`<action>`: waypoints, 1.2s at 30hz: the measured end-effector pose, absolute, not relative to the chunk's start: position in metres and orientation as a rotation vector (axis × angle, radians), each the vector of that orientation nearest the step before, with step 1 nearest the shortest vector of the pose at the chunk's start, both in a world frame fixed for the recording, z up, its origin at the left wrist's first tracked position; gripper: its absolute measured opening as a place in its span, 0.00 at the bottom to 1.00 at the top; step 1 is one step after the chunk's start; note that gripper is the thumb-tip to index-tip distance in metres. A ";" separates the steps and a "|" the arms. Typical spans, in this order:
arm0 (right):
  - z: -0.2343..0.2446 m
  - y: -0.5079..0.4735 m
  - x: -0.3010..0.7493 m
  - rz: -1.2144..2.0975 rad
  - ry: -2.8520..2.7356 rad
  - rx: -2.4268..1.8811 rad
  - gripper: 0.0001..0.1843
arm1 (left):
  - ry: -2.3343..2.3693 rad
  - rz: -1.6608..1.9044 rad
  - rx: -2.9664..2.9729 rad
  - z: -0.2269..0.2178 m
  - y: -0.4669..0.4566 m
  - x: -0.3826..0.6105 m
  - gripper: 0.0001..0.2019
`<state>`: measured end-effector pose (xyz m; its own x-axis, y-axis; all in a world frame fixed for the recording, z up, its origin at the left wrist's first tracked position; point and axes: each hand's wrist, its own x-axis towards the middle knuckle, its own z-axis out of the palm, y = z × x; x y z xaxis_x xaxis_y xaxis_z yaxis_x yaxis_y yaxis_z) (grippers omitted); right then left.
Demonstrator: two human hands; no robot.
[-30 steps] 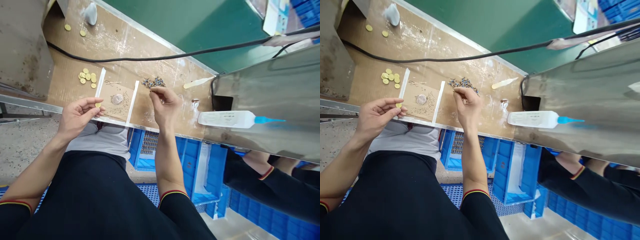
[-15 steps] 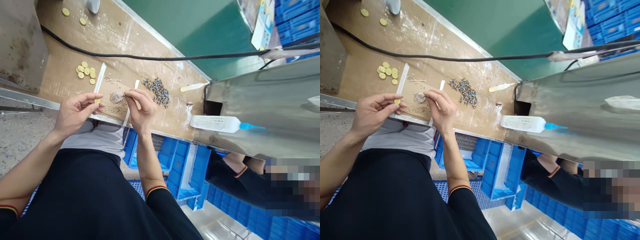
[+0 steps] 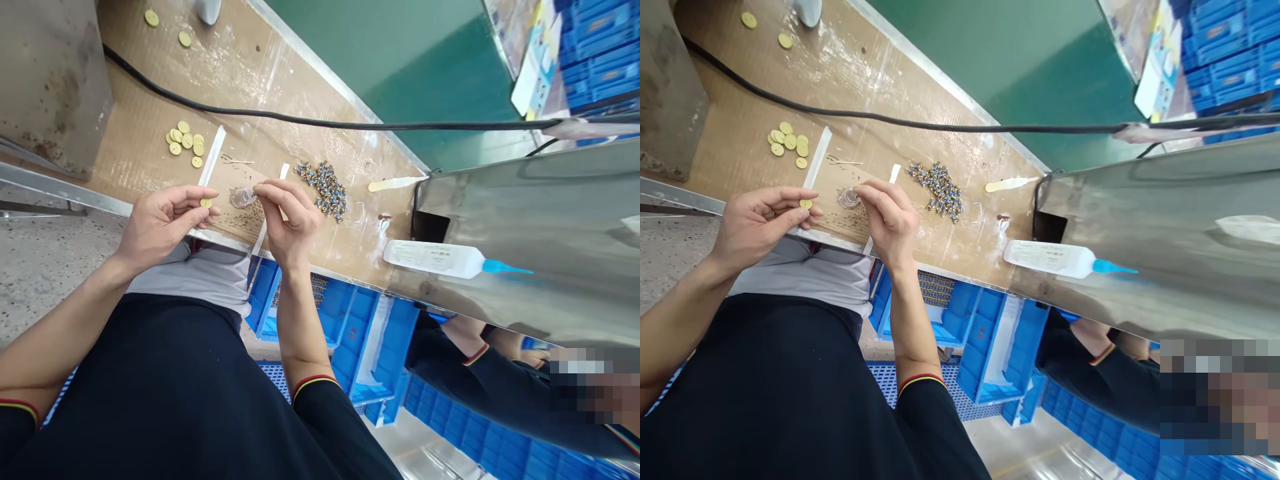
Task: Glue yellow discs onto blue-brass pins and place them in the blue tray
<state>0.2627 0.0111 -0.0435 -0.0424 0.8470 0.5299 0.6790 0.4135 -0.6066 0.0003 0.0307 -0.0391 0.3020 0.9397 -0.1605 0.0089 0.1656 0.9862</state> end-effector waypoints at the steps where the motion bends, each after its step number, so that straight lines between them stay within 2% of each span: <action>1: -0.043 0.011 0.263 0.235 -1.776 -1.333 0.12 | 1.040 0.874 1.204 -0.040 0.031 0.000 0.14; 16: -0.045 0.010 0.264 0.315 -1.735 -1.453 0.13 | 1.046 0.855 1.211 -0.042 0.030 0.000 0.17; 23: -0.040 0.013 0.261 0.182 -1.771 -1.468 0.14 | 1.044 0.858 1.206 -0.041 0.030 -0.001 0.17; 36: -0.041 0.014 0.262 0.127 -1.696 -1.420 0.12 | 1.030 0.863 1.186 -0.041 0.029 -0.001 0.16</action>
<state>0.2615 0.0138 -0.0412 0.0564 0.8314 0.5527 0.7399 0.3369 -0.5823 -0.0005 0.0294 -0.0409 0.3139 0.9337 -0.1720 -0.0058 0.1831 0.9831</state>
